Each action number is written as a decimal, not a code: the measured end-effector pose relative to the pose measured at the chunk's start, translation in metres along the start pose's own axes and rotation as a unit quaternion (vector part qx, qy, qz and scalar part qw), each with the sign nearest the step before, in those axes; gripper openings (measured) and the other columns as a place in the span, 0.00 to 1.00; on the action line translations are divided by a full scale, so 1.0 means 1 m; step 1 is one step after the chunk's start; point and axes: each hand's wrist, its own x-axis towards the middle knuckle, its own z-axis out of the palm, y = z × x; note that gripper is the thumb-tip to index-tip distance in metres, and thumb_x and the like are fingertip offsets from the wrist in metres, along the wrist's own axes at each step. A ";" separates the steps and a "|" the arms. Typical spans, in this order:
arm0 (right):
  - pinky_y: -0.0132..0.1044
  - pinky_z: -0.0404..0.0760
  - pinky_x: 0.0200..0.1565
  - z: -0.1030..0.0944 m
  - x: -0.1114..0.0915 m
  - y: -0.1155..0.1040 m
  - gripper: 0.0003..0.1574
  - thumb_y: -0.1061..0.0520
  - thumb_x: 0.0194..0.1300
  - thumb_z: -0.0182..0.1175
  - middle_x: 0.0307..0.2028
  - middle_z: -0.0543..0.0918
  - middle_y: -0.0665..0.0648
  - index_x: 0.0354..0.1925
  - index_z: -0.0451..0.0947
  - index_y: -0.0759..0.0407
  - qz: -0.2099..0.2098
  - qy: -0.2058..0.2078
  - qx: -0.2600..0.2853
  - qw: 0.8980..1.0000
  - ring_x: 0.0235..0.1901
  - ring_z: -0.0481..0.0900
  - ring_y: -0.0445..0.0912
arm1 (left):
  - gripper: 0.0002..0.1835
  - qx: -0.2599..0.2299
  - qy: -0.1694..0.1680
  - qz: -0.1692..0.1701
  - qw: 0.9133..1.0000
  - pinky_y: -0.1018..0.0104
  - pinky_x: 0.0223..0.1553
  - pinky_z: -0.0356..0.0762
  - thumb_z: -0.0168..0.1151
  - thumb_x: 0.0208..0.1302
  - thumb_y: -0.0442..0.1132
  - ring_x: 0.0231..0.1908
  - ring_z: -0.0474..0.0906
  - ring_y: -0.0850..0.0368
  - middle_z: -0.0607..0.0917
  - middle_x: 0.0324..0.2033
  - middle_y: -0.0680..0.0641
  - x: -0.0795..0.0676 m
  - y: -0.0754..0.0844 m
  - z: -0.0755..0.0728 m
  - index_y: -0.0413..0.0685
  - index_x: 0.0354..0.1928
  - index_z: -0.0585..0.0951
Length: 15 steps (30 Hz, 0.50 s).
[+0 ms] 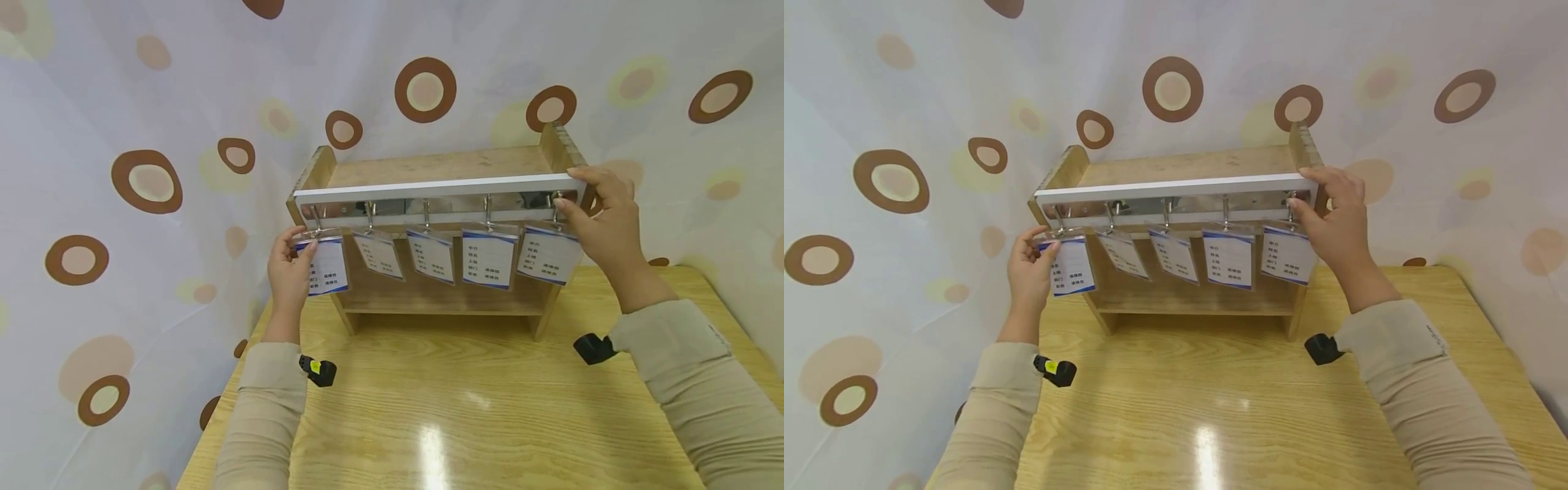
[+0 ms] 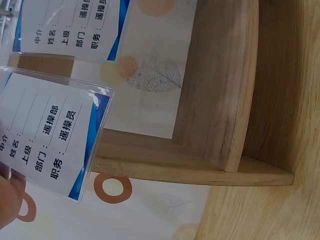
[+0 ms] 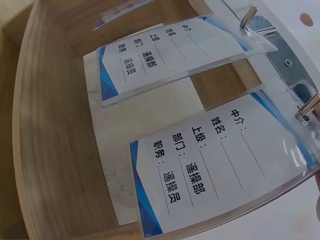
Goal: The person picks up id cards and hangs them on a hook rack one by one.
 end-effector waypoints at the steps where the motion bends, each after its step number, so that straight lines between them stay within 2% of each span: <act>1: 0.24 0.57 0.30 0.001 0.000 0.005 0.24 0.74 0.47 0.60 0.40 0.69 0.35 0.45 0.71 0.67 0.005 -0.002 -0.002 1.000 0.38 0.56 0.34 | 0.17 0.001 0.001 0.006 1.000 0.72 0.27 0.67 0.58 0.54 0.33 0.30 0.66 0.61 0.71 0.29 0.52 0.001 -0.001 0.000 0.47 0.48 0.73; 4: 0.23 0.58 0.28 0.003 0.001 0.015 0.25 0.73 0.47 0.60 0.42 0.69 0.35 0.46 0.71 0.65 0.018 -0.006 -0.009 1.000 0.39 0.56 0.34 | 0.16 -0.001 0.008 0.027 1.000 0.73 0.27 0.65 0.59 0.54 0.32 0.30 0.64 0.62 0.70 0.29 0.53 0.003 -0.004 0.001 0.44 0.47 0.74; 8: 0.23 0.59 0.28 0.004 0.001 0.016 0.25 0.72 0.48 0.60 0.43 0.70 0.38 0.47 0.71 0.64 0.021 -0.010 -0.015 1.000 0.40 0.56 0.34 | 0.15 -0.008 0.022 0.052 0.998 0.73 0.30 0.65 0.58 0.53 0.29 0.31 0.64 0.63 0.70 0.29 0.53 0.003 -0.005 0.002 0.40 0.45 0.74; 13: 0.25 0.58 0.30 0.003 0.000 0.015 0.25 0.70 0.49 0.60 0.46 0.73 0.47 0.48 0.71 0.63 0.011 -0.010 -0.045 0.999 0.38 0.56 0.32 | 0.14 -0.010 0.026 0.059 0.998 0.68 0.38 0.68 0.56 0.55 0.30 0.34 0.70 0.60 0.76 0.34 0.47 0.001 -0.006 0.001 0.38 0.45 0.74; 15: 0.26 0.58 0.31 0.000 0.000 0.014 0.26 0.69 0.49 0.61 0.49 0.72 0.50 0.49 0.71 0.62 0.013 -0.014 -0.058 0.998 0.39 0.57 0.34 | 0.14 0.004 0.027 0.061 0.998 0.66 0.42 0.67 0.56 0.56 0.32 0.38 0.70 0.58 0.77 0.38 0.46 -0.001 -0.005 0.001 0.39 0.46 0.74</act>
